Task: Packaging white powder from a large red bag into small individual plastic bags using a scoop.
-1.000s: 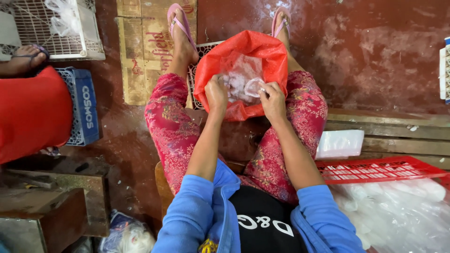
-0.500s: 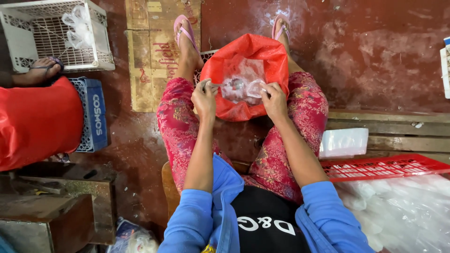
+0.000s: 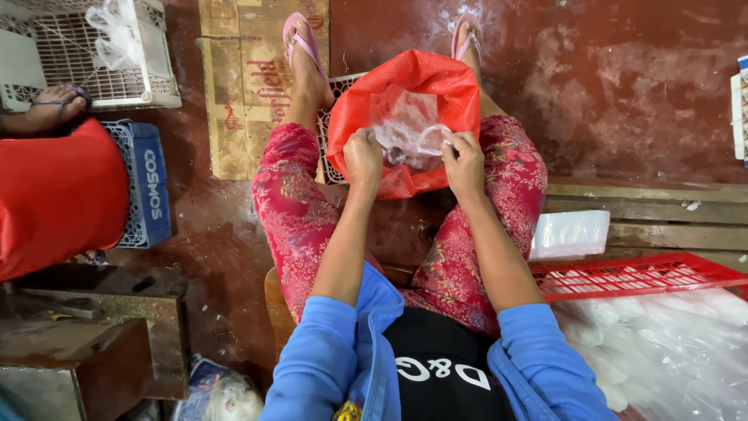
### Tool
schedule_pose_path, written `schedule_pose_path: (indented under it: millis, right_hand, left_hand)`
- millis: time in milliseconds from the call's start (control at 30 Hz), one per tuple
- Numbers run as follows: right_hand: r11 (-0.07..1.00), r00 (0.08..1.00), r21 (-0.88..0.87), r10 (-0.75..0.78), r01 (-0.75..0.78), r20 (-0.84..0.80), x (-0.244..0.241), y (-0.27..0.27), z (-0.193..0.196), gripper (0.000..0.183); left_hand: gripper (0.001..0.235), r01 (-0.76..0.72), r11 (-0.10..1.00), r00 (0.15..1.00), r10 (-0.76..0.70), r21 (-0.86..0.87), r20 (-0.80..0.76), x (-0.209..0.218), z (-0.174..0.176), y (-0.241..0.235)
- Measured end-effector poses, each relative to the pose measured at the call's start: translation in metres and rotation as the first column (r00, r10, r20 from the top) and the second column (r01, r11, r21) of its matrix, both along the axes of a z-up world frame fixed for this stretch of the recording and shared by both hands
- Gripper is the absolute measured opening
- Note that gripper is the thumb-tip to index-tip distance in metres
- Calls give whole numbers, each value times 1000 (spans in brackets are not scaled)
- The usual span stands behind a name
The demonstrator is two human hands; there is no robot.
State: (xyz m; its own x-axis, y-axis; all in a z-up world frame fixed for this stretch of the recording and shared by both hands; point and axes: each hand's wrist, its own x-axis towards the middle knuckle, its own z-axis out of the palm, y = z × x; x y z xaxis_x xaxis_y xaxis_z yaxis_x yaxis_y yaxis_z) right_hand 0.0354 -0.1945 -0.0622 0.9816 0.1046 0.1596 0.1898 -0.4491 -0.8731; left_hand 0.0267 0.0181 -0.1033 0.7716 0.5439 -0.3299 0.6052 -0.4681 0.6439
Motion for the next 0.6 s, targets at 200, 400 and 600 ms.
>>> schedule_pose_path:
  millis: [200, 400, 600]
  right_hand:
    - [999, 1000, 34, -2, 3, -27, 5, 3, 11, 29]
    - [997, 997, 77, -5, 11, -75, 6, 1, 8, 28]
    - [996, 996, 92, -8, 17, -90, 4, -2, 4, 29]
  left_hand:
    - [10, -84, 996, 994, 82, 35, 68, 12, -21, -18]
    - [12, -28, 999, 997, 24, 44, 70, 16, -50, -46]
    - [13, -30, 995, 998, 24, -100, -59, 13, -32, -37]
